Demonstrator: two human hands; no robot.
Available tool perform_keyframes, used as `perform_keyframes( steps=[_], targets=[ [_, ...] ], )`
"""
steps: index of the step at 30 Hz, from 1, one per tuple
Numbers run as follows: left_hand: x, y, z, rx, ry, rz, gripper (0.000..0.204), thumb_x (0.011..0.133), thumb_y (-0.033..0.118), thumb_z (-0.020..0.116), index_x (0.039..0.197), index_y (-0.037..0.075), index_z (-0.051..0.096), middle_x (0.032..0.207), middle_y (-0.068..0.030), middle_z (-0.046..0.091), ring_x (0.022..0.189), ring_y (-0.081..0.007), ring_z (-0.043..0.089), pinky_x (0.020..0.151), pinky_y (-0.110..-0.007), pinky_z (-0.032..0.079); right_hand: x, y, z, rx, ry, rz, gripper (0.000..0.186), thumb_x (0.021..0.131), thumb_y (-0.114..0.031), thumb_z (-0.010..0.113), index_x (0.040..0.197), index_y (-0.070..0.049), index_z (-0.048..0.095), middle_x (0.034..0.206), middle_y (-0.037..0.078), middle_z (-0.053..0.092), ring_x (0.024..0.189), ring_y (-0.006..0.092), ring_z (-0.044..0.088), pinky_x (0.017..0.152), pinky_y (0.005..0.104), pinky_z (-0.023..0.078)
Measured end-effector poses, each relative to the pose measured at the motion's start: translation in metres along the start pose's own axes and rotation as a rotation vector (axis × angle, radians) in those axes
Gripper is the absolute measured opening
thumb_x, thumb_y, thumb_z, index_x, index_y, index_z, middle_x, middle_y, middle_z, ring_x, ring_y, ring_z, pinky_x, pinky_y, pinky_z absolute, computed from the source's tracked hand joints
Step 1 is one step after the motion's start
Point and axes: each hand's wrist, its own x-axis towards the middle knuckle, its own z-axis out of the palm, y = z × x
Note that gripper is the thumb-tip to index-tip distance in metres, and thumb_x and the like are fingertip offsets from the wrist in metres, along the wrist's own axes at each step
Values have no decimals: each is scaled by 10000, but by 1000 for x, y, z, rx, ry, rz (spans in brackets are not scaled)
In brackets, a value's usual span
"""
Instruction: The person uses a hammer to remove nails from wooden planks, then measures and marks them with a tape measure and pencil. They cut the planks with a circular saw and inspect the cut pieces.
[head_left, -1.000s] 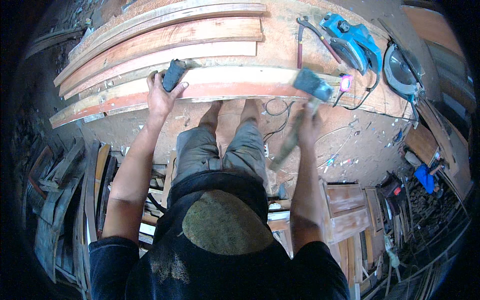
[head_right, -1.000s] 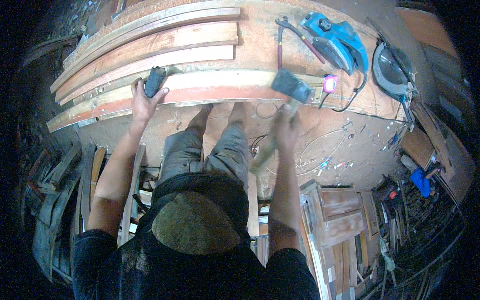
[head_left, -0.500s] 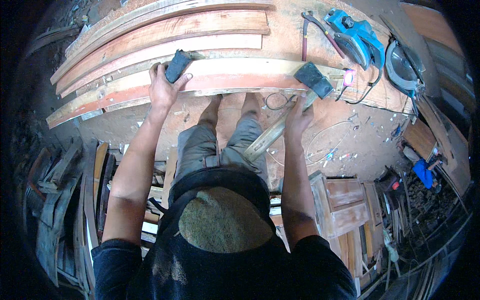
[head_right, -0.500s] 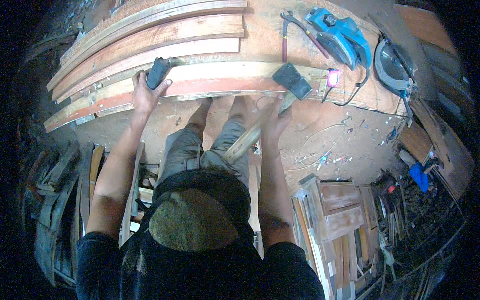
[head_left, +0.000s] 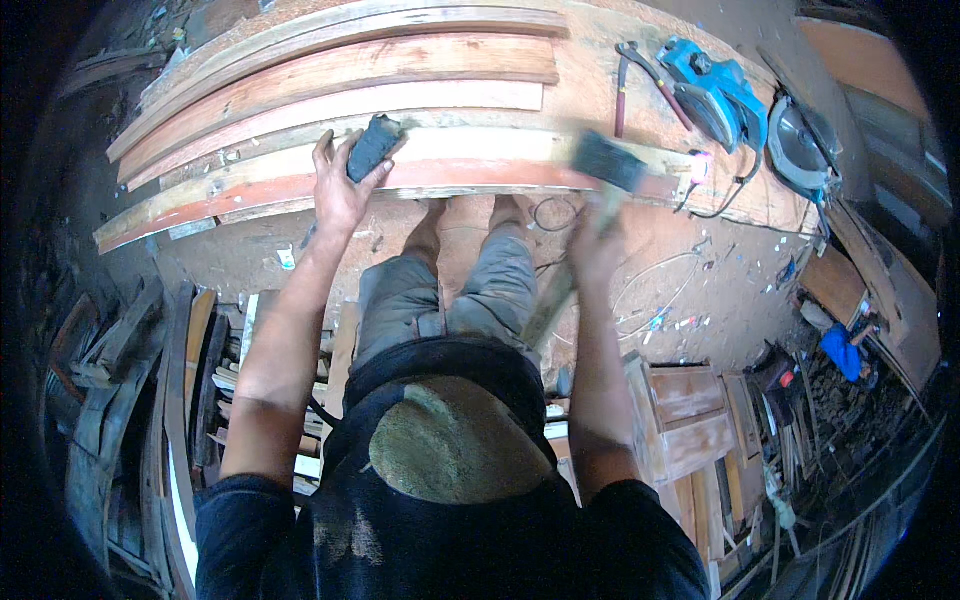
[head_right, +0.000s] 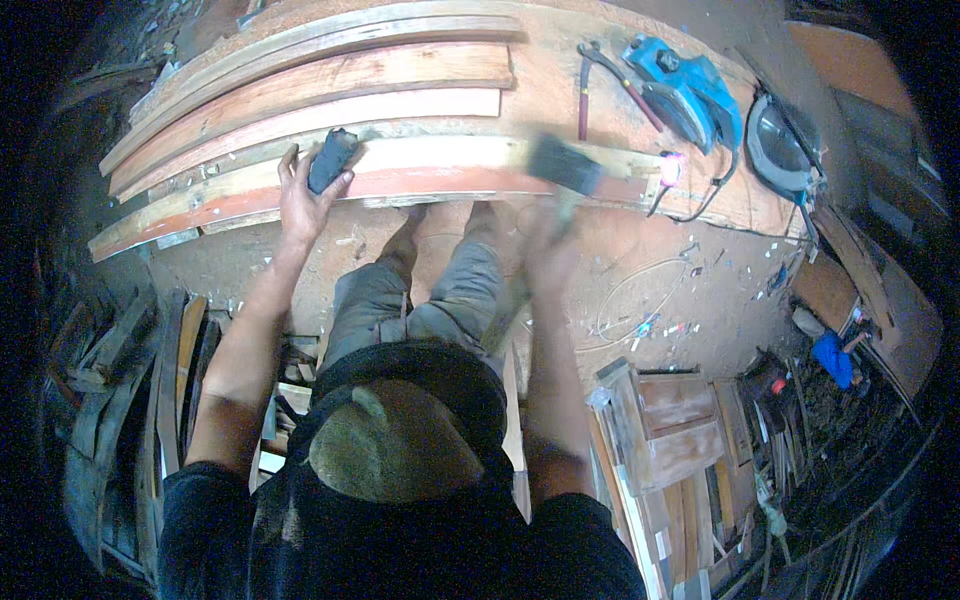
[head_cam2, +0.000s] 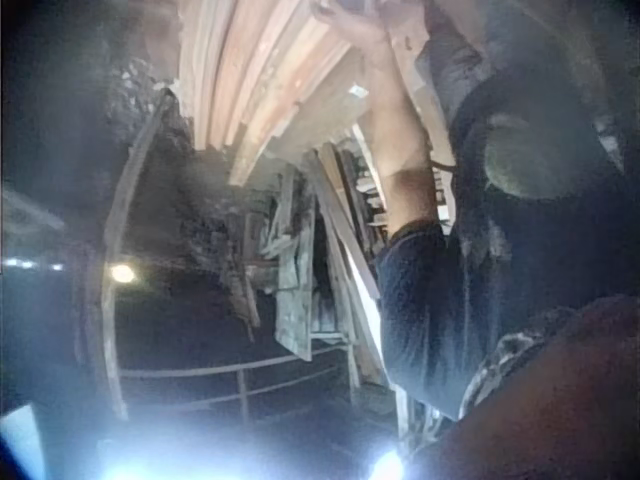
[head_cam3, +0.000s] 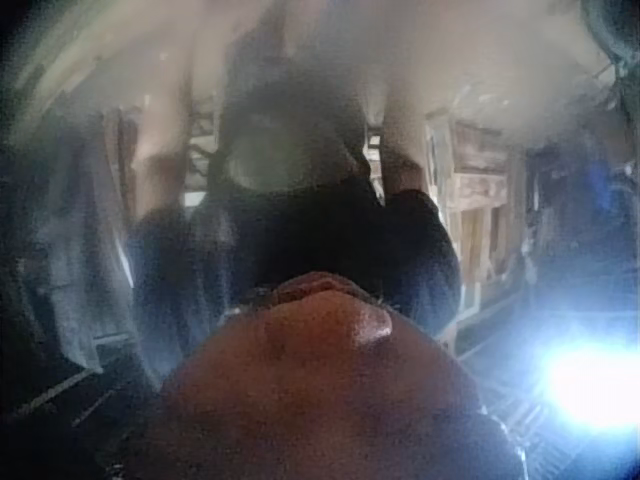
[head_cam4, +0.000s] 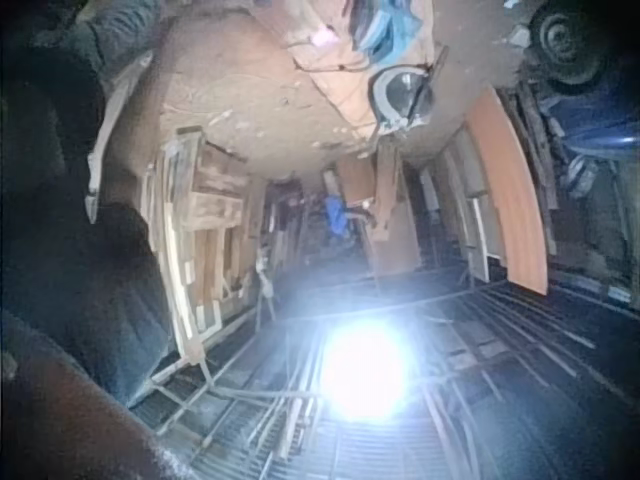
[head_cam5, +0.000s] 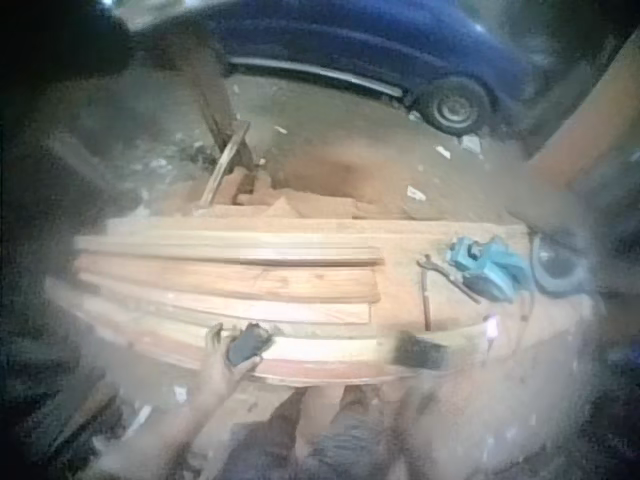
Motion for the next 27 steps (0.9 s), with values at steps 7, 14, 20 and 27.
perform_keyframes(
  steps=[7, 14, 20, 27],
  targets=[
    [-27, -97, -33, 36, 374, -360, 860, 832, 534, 800, 1429, -13, 508, 1474, -346, 382, 1397, -477, 400, 1148, -509, 371, 12, -19, -55, 144, -24, 175, 317, 1037, -307, 601, 1137, -6, 605, 669, 13, 560, 555, 104, 555, 489, 289, 451],
    [-29, -176, -84, 161, 166, -500, 921, 802, 603, 795, 1432, -11, 522, 1494, -324, 411, 1407, -447, 421, 1146, -482, 385, -31, -80, 72, -29, -324, -338, 378, 996, -270, 622, 1249, 10, 622, 967, 245, 719, 885, 429, 707, 796, 476, 555],
    [-28, -187, -78, 143, 186, -428, 847, 818, 568, 799, 1401, 8, 547, 1463, -313, 429, 1349, -464, 476, 1103, -495, 426, -100, -127, 224, -299, -348, -302, 323, 966, -255, 664, 1112, 33, 641, 962, 264, 696, 895, 424, 707, 780, 486, 554],
    [-10, -273, -135, -64, 212, -434, 748, 826, 517, 809, 1353, 37, 583, 1397, -370, 427, 1356, -471, 437, 1099, -512, 410, -118, -77, 197, -61, -131, -58, 282, 1033, -333, 586, 948, -64, 578, 707, 86, 579, 605, 201, 559, 527, 366, 447]
  ],
)
